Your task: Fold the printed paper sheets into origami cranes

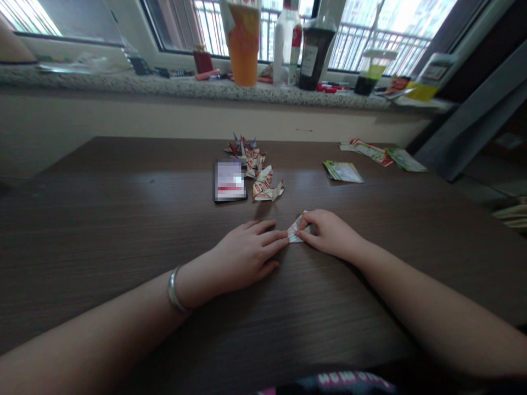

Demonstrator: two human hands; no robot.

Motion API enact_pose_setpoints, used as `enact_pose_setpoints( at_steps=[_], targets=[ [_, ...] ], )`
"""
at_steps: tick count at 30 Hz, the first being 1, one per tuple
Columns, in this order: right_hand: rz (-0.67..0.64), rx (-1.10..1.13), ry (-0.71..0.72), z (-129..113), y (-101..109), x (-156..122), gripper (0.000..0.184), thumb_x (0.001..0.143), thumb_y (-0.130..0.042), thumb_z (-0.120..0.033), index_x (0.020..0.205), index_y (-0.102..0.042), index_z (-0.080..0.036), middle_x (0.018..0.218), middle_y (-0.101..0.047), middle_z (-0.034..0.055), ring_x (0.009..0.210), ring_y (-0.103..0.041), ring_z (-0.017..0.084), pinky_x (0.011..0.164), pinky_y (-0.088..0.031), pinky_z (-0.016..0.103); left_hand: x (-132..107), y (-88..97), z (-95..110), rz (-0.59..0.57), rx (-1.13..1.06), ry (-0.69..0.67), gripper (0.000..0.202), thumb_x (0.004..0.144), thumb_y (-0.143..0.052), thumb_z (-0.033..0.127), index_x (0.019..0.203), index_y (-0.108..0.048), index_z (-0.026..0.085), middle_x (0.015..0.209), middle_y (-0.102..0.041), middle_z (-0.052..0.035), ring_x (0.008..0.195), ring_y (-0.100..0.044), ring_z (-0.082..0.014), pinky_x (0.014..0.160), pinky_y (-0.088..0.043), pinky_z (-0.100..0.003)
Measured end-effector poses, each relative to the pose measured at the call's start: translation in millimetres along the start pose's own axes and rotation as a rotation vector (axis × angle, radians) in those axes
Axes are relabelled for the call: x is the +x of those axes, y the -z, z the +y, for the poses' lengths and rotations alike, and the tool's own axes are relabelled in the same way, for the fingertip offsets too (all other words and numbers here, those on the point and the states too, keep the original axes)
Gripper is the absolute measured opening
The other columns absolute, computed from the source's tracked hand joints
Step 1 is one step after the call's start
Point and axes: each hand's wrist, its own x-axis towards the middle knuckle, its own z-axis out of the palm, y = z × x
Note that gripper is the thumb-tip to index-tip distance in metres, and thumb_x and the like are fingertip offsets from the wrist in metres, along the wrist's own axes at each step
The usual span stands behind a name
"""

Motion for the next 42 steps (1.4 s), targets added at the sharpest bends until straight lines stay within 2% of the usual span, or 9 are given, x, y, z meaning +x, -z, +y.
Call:
enact_pose_setpoints(
  at_steps=[13, 21, 25, 34, 42],
  targets=[
    [0.010, -0.098, 0.006, -1, -3, 2, 0.016, 0.086, -0.055, -0.032, 0.083, -0.063, -0.018, 0.088, -0.069, 0.0065, 0.084, -0.062, 0.020, 0.075, -0.042, 0.029, 2, 0.7, 6, 0.017, 0.039, 0.021, 0.039, 0.091, -0.047, 0.029, 0.127, -0.052, 0.016, 0.132, -0.058, -0.0067, 0.124, -0.049, -0.0299, 0.101, -0.045, -0.045],
    [-0.006, -0.154, -0.010, -6, 1, 1, 0.016, 0.087, -0.054, -0.031, 0.083, -0.061, -0.018, 0.086, -0.067, 0.0073, 0.082, -0.060, 0.020, 0.073, -0.041, 0.029, 2, 2.0, -2, -0.002, 0.027, -0.018, 0.040, 0.089, -0.054, 0.029, 0.127, -0.054, 0.018, 0.132, -0.058, -0.0076, 0.124, -0.050, -0.0282, 0.101, -0.046, -0.044],
    [-0.013, -0.165, -0.018, -6, 1, 0, 0.016, 0.087, -0.053, -0.032, 0.082, -0.060, -0.018, 0.085, -0.067, 0.0075, 0.081, -0.060, 0.021, 0.072, -0.041, 0.029, 2, 4.6, -4, -0.034, 0.027, -0.048, 0.040, 0.091, -0.051, 0.028, 0.131, -0.052, 0.020, 0.134, -0.057, -0.0053, 0.125, -0.050, -0.0267, 0.100, -0.047, -0.042],
    [-0.008, -0.151, 0.005, -5, 1, -2, 0.016, 0.088, -0.052, -0.031, 0.083, -0.060, -0.018, 0.086, -0.067, 0.0072, 0.082, -0.060, 0.021, 0.074, -0.041, 0.029, 1, 5.9, -7, -0.064, 0.000, -0.052, 0.042, 0.092, -0.051, 0.030, 0.133, -0.050, 0.019, 0.133, -0.057, -0.0061, 0.125, -0.049, -0.0269, 0.101, -0.045, -0.043],
    [-0.005, -0.177, -0.013, -8, 1, -1, 0.016, 0.088, -0.051, -0.031, 0.082, -0.059, -0.018, 0.086, -0.067, 0.0071, 0.083, -0.059, 0.021, 0.074, -0.040, 0.029, 2, 3.2, -6, -0.031, 0.041, -0.058, 0.039, 0.093, -0.048, 0.028, 0.131, -0.051, 0.019, 0.130, -0.059, -0.0061, 0.122, -0.051, -0.0275, 0.097, -0.048, -0.044]
  ],
)
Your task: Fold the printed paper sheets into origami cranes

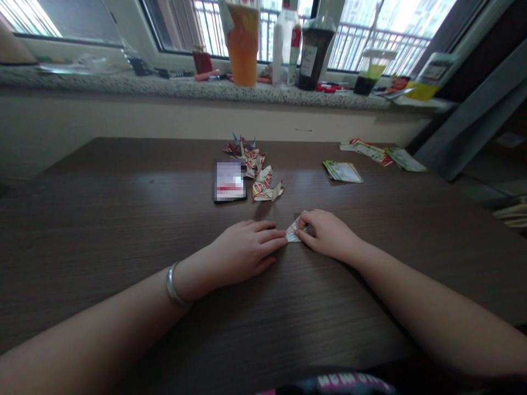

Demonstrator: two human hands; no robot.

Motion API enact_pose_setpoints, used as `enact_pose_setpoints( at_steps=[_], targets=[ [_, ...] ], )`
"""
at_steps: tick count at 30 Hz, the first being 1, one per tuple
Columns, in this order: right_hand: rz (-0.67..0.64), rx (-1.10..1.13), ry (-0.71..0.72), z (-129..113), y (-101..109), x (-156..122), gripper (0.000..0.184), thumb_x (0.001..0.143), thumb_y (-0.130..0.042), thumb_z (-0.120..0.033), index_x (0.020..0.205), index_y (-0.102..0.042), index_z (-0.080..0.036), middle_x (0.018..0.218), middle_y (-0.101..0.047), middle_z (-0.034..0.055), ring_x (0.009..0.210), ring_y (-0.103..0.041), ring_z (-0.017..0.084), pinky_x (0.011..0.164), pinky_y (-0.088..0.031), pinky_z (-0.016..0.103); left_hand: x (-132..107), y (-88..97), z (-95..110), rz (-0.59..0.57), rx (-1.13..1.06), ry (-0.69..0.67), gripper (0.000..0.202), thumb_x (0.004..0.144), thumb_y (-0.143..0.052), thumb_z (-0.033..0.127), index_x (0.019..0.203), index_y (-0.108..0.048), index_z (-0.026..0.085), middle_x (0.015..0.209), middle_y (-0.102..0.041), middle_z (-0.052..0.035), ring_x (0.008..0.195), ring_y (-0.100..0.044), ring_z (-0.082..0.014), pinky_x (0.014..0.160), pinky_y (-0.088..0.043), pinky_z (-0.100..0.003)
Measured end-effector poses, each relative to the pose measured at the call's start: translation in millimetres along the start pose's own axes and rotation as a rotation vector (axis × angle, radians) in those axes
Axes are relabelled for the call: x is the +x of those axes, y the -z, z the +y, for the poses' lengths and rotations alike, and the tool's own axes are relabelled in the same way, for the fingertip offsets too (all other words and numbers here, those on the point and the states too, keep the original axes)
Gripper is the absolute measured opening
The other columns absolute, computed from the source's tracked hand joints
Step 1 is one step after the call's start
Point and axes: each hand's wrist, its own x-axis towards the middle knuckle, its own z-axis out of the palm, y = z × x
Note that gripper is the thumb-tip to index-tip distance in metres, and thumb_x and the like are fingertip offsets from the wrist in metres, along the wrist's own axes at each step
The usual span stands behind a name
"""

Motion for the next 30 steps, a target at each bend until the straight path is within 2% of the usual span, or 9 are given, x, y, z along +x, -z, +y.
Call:
enact_pose_setpoints(
  at_steps=[8, 17, 25, 30],
  targets=[
    [-0.017, -0.029, -0.030, -0.2, 0.7, 1.2, 0.016, 0.087, -0.052, -0.032, 0.079, -0.058, -0.019, 0.081, -0.064, 0.0061, 0.079, -0.058, 0.020, 0.070, -0.038, 0.028, 2.3, -0.4, 1.3, 0.049, 0.047, -0.018, 0.035, 0.090, -0.053, 0.028, 0.124, -0.055, 0.019, 0.125, -0.062, -0.0067, 0.117, -0.054, -0.0261, 0.092, -0.050, -0.040],
    [-0.004, -0.010, -0.021, -1.8, 1.2, 0.5, 0.015, 0.087, -0.053, -0.031, 0.080, -0.058, -0.019, 0.081, -0.064, 0.0065, 0.079, -0.057, 0.020, 0.070, -0.038, 0.028, 4.1, 2.8, 5.6, 0.040, 0.097, -0.016, 0.030, 0.091, -0.051, 0.027, 0.118, -0.058, 0.019, 0.123, -0.063, -0.0061, 0.113, -0.056, -0.0264, 0.087, -0.051, -0.040],
    [0.003, 0.011, -0.012, 1.8, -1.8, -0.4, 0.015, 0.087, -0.054, -0.032, 0.081, -0.058, -0.019, 0.082, -0.065, 0.0069, 0.080, -0.058, 0.020, 0.070, -0.039, 0.028, 4.1, 0.6, -2.6, 0.022, 0.059, -0.065, 0.032, 0.087, -0.051, 0.015, 0.118, -0.058, 0.016, 0.125, -0.063, -0.0073, 0.117, -0.055, -0.0254, 0.091, -0.052, -0.038],
    [0.003, 0.006, -0.011, 3.9, -2.4, -0.3, 0.016, 0.087, -0.054, -0.033, 0.081, -0.059, -0.019, 0.081, -0.065, 0.0063, 0.079, -0.058, 0.020, 0.070, -0.039, 0.029, 2.4, 1.1, -4.0, 0.046, 0.041, -0.092, 0.028, 0.087, -0.050, 0.015, 0.112, -0.062, 0.014, 0.126, -0.062, -0.0084, 0.114, -0.058, -0.0248, 0.091, -0.053, -0.038]
  ],
)
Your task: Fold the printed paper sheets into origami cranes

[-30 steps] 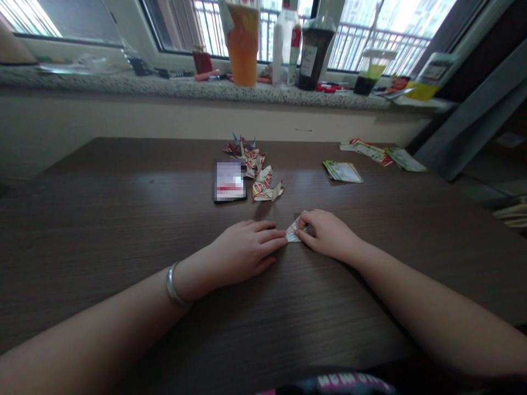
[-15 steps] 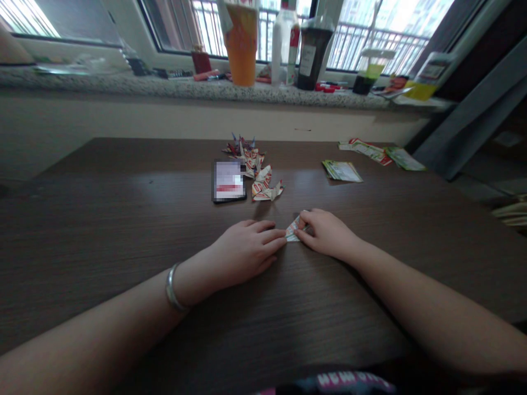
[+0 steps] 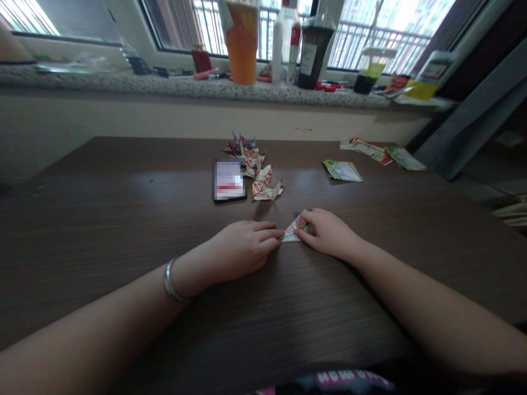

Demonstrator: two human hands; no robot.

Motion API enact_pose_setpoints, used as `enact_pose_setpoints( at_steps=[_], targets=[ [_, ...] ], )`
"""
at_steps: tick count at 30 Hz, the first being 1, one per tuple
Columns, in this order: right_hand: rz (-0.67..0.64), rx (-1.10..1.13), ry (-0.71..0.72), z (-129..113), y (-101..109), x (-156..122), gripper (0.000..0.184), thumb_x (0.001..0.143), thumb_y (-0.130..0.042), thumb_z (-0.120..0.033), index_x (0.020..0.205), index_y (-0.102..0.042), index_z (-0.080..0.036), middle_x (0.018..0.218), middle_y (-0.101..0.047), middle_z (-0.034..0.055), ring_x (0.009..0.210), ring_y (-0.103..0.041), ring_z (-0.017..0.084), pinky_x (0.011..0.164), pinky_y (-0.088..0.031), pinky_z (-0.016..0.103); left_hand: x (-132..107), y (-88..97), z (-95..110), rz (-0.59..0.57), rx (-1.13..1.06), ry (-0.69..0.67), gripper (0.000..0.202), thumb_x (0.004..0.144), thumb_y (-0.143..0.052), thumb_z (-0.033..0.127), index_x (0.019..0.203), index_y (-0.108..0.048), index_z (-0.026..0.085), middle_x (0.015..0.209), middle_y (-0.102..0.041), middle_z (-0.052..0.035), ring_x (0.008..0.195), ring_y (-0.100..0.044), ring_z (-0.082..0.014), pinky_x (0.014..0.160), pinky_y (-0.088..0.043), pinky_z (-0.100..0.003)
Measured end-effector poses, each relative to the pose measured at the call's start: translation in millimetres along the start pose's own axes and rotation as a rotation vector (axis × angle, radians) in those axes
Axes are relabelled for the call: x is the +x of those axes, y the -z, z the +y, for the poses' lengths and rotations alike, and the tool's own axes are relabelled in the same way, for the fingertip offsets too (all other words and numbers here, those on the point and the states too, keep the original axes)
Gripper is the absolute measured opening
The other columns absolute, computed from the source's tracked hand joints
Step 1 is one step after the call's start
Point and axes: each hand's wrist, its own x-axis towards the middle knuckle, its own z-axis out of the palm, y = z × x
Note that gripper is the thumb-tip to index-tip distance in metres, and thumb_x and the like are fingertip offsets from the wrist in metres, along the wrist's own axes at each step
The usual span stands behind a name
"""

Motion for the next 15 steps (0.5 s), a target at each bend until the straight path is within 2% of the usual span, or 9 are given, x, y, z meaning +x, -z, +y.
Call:
enact_pose_setpoints(
  at_steps=[10, 15],
  targets=[
    [0.003, -0.028, 0.009, 0.4, -0.1, -2.6, 0.017, 0.088, -0.051, -0.033, 0.082, -0.059, -0.019, 0.082, -0.065, 0.0063, 0.079, -0.059, 0.020, 0.070, -0.040, 0.028, -1.2, -0.8, -3.3, 0.030, -0.073, 0.018, 0.029, 0.088, -0.051, 0.019, 0.115, -0.061, 0.016, 0.119, -0.066, -0.0081, 0.113, -0.059, -0.0237, 0.093, -0.053, -0.039],
    [0.011, -0.063, 0.007, -4.3, 3.9, -5.4, 0.017, 0.088, -0.051, -0.033, 0.086, -0.061, -0.020, 0.086, -0.065, 0.0060, 0.083, -0.059, 0.020, 0.072, -0.040, 0.028, -1.8, -2.2, -3.7, 0.061, -0.043, -0.003, 0.033, 0.089, -0.050, 0.019, 0.120, -0.059, 0.017, 0.120, -0.066, -0.0077, 0.111, -0.060, -0.0232, 0.092, -0.052, -0.037]
  ],
)
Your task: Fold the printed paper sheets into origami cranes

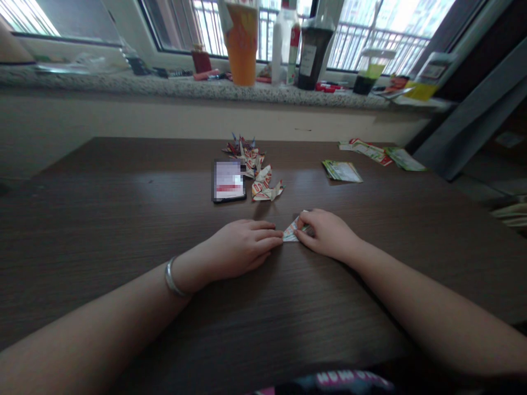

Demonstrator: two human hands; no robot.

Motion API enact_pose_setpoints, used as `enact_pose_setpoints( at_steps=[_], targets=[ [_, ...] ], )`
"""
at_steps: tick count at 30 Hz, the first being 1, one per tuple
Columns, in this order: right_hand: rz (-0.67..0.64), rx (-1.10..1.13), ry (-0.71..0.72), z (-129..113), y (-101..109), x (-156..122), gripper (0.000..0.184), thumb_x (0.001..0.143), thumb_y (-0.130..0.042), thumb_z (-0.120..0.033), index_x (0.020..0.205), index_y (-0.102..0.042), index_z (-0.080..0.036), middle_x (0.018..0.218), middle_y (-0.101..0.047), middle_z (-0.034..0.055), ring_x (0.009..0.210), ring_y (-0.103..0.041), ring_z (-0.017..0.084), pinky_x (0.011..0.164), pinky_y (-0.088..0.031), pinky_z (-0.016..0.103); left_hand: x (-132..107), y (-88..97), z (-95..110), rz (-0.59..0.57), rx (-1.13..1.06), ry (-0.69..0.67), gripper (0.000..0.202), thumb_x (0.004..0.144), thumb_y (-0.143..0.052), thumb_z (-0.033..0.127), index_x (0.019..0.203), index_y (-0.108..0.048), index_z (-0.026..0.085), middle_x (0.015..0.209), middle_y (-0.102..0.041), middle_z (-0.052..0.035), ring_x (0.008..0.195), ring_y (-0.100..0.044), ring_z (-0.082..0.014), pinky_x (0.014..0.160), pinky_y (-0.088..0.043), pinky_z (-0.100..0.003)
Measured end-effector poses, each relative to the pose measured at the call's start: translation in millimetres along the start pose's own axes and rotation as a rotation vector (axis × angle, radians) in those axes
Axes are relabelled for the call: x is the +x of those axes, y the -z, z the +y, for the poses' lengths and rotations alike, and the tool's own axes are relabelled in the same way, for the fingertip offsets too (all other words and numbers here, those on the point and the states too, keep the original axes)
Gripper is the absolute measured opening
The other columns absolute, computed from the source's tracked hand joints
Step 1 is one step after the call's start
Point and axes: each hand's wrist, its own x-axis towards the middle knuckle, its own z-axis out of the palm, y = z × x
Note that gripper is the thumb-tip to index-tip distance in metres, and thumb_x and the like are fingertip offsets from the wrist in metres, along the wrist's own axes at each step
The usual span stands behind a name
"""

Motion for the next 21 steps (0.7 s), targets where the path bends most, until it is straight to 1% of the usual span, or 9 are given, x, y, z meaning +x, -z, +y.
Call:
enact_pose_setpoints(
  at_steps=[3, 5, 7, 9, 12, 14, 21],
  targets=[
    [0.041, -0.067, 0.090, -4, 5, -2, 0.018, 0.090, -0.050, -0.033, 0.089, -0.063, -0.020, 0.093, -0.065, 0.0067, 0.091, -0.056, 0.021, 0.077, -0.040, 0.030, 0, -0.6, 1, 0.006, 0.038, -0.022, 0.032, 0.088, -0.051, 0.018, 0.119, -0.060, 0.017, 0.120, -0.066, -0.0073, 0.111, -0.060, -0.0238, 0.090, -0.053, -0.037],
    [0.045, -0.127, 0.165, -7, 7, -2, 0.024, 0.092, -0.048, -0.036, 0.090, -0.065, -0.020, 0.092, -0.065, 0.0079, 0.092, -0.055, 0.022, 0.079, -0.039, 0.032, 0, -0.4, 2, -0.003, 0.055, -0.024, 0.033, 0.088, -0.051, 0.018, 0.120, -0.059, 0.017, 0.119, -0.066, -0.0075, 0.110, -0.060, -0.0243, 0.089, -0.053, -0.038],
    [0.038, -0.130, 0.195, -8, 6, -1, 0.026, 0.092, -0.049, -0.039, 0.090, -0.065, -0.019, 0.090, -0.065, 0.0084, 0.090, -0.054, 0.023, 0.079, -0.039, 0.034, 0, 0.2, 3, -0.014, 0.061, -0.026, 0.034, 0.088, -0.051, 0.018, 0.122, -0.058, 0.016, 0.120, -0.066, -0.0078, 0.111, -0.060, -0.0247, 0.089, -0.053, -0.039],
    [0.043, -0.051, 0.171, -7, 4, 1, 0.023, 0.091, -0.052, -0.039, 0.088, -0.064, -0.019, 0.089, -0.065, 0.0076, 0.089, -0.055, 0.022, 0.079, -0.039, 0.033, 1, 0.7, 3, -0.020, 0.058, -0.024, 0.035, 0.088, -0.050, 0.018, 0.123, -0.057, 0.016, 0.121, -0.065, -0.0079, 0.111, -0.059, -0.0248, 0.090, -0.052, -0.039],
    [0.037, 0.134, 0.109, -4, -2, 4, 0.016, 0.087, -0.058, -0.034, 0.083, -0.064, -0.019, 0.087, -0.066, 0.0051, 0.088, -0.056, 0.020, 0.079, -0.041, 0.030, 1, 1.0, 3, -0.019, 0.046, -0.016, 0.036, 0.089, -0.049, 0.017, 0.124, -0.057, 0.017, 0.122, -0.065, -0.0073, 0.112, -0.059, -0.0242, 0.091, -0.052, -0.039],
    [0.028, 0.204, 0.079, -3, -5, 6, 0.013, 0.085, -0.060, -0.031, 0.081, -0.063, -0.019, 0.086, -0.066, 0.0045, 0.088, -0.057, 0.019, 0.079, -0.041, 0.030, 1, 1.0, 3, -0.028, 0.034, -0.009, 0.037, 0.089, -0.050, 0.018, 0.126, -0.055, 0.018, 0.122, -0.064, -0.0074, 0.112, -0.058, -0.0238, 0.092, -0.051, -0.039],
    [0.040, 0.252, 0.037, -5, -6, 8, 0.012, 0.083, -0.063, -0.028, 0.076, -0.062, -0.019, 0.081, -0.068, 0.0032, 0.082, -0.057, 0.018, 0.074, -0.040, 0.029, 4, 2.1, 5, -0.088, 0.053, 0.012, 0.038, 0.089, -0.050, 0.017, 0.126, -0.054, 0.017, 0.119, -0.064, -0.0086, 0.110, -0.056, -0.0250, 0.091, -0.050, -0.040]
  ],
)
